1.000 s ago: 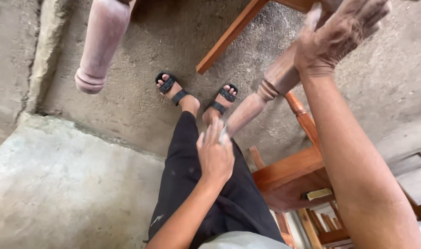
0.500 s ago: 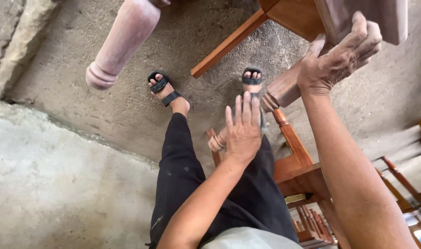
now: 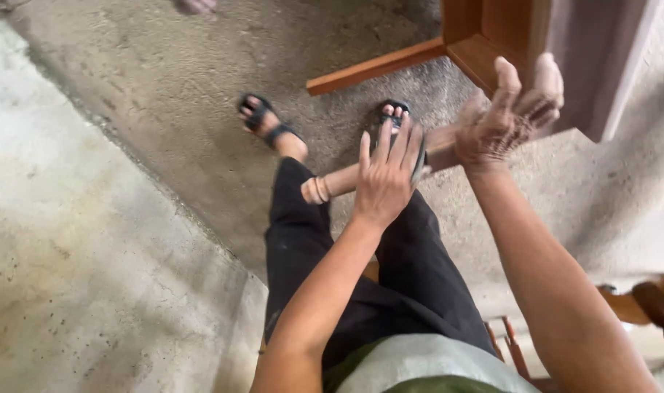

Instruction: Sanding the surface of wooden chairs with sandpaper.

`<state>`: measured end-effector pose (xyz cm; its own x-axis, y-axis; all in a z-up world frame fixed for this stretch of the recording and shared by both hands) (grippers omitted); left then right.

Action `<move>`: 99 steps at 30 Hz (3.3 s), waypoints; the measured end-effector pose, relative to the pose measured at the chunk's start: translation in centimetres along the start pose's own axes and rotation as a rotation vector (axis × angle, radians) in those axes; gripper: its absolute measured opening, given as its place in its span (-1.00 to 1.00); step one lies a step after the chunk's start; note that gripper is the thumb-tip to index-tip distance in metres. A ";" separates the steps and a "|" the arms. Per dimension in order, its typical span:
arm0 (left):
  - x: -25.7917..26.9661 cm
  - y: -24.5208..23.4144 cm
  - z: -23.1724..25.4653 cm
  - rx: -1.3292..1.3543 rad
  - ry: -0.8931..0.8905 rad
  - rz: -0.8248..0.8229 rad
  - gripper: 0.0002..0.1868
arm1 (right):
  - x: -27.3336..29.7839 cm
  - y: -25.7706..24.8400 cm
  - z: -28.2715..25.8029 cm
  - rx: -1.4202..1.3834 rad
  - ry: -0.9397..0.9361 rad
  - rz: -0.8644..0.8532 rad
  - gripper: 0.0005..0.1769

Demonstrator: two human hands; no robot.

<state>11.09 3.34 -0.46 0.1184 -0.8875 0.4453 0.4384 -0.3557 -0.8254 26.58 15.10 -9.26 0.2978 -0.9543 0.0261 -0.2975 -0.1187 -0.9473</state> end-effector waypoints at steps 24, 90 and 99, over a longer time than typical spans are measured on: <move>10.0 -3.1 -9.8 0.172 -0.516 0.082 -0.48 | 1.0 1.0 2.2 0.089 -0.007 -0.039 -0.74; 12.7 1.9 -5.0 -0.206 -0.359 0.350 -0.49 | 1.0 1.7 1.2 -0.009 -0.097 0.229 -0.79; 13.8 3.7 -4.7 -0.273 -0.263 0.406 -0.47 | 1.7 -0.2 0.9 -0.109 -0.127 0.337 -0.62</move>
<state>10.19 -11.62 1.02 0.4634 -0.8787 0.1150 0.0688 -0.0937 -0.9932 27.94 13.75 -9.35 0.2747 -0.9041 -0.3274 -0.4906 0.1611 -0.8564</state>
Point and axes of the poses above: each hand's wrist, its own x-axis away from the middle knuckle, its own y-axis out of the palm, z = x × y, the point moved 1 cm from there along -x, towards the middle knuckle, and after that the axes turned 3 degrees about -x, right-handed, at the moved point
